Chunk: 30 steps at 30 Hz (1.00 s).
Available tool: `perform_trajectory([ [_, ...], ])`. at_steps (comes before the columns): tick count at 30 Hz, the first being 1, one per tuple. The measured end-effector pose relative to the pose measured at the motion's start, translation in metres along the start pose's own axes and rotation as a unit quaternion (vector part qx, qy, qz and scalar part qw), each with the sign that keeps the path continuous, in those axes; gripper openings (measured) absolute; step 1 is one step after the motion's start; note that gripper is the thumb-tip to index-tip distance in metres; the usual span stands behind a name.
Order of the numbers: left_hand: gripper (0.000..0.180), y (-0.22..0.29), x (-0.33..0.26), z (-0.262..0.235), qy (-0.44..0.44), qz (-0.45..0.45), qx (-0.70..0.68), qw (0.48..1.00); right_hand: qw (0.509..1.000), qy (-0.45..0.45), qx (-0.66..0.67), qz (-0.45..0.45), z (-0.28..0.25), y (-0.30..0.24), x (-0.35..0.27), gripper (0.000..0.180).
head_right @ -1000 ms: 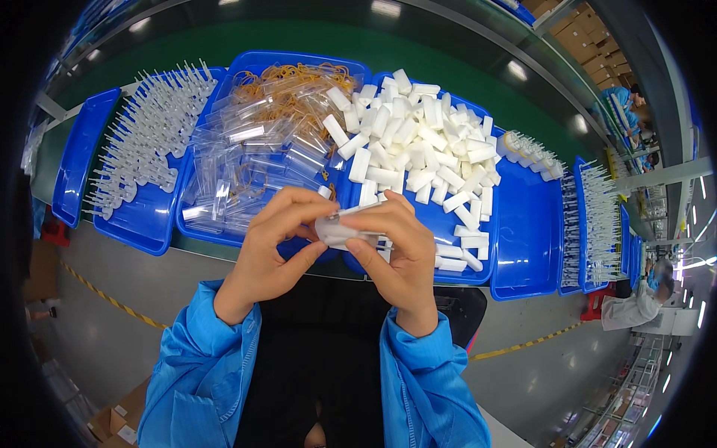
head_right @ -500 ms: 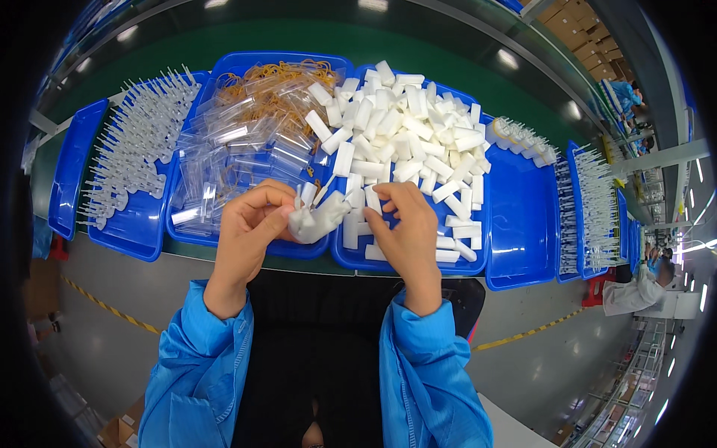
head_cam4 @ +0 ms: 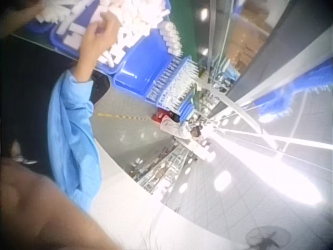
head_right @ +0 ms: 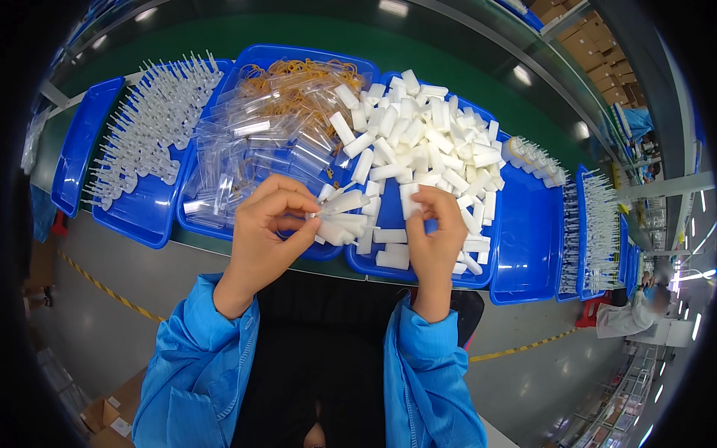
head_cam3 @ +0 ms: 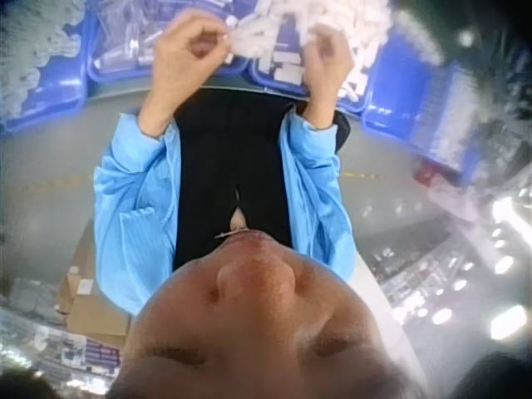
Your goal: The person assembles bundles of white components, slides clear plastic sleeves over each bundle, and secures them with rubber bands by hand before rearranging blue trays on the workstation table.
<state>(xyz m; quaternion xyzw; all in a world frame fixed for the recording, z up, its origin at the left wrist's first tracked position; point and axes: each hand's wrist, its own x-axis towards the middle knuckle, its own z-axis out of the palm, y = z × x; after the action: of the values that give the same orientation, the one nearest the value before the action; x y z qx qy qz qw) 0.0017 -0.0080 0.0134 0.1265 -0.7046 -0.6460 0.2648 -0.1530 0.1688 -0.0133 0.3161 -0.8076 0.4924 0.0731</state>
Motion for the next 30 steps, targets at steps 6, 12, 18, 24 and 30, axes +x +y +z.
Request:
perform_trajectory([
  [6,0.012,-0.002,0.001,0.005,0.035,0.100,0.104,0.989,0.968,0.060,0.242,0.001,-0.021,-0.057,-0.006,0.014],
  [12,0.013,-0.007,-0.001,0.010,0.059,0.149,0.126,0.979,0.982,-0.026,0.168,-0.082,-0.004,-0.097,-0.015,0.020],
  [18,0.015,-0.008,-0.001,0.008,0.097,0.206,0.162,0.960,0.997,-0.045,0.062,-0.023,-0.002,-0.097,-0.009,0.015],
  [24,0.017,-0.005,-0.005,0.014,0.076,0.215,0.200,0.953,0.998,-0.064,-0.007,-0.029,0.001,-0.095,0.001,0.016],
  [30,0.025,-0.007,-0.006,0.013,0.067,0.228,0.198,0.951,0.993,-0.083,0.041,-0.069,0.005,-0.087,0.001,0.021],
])
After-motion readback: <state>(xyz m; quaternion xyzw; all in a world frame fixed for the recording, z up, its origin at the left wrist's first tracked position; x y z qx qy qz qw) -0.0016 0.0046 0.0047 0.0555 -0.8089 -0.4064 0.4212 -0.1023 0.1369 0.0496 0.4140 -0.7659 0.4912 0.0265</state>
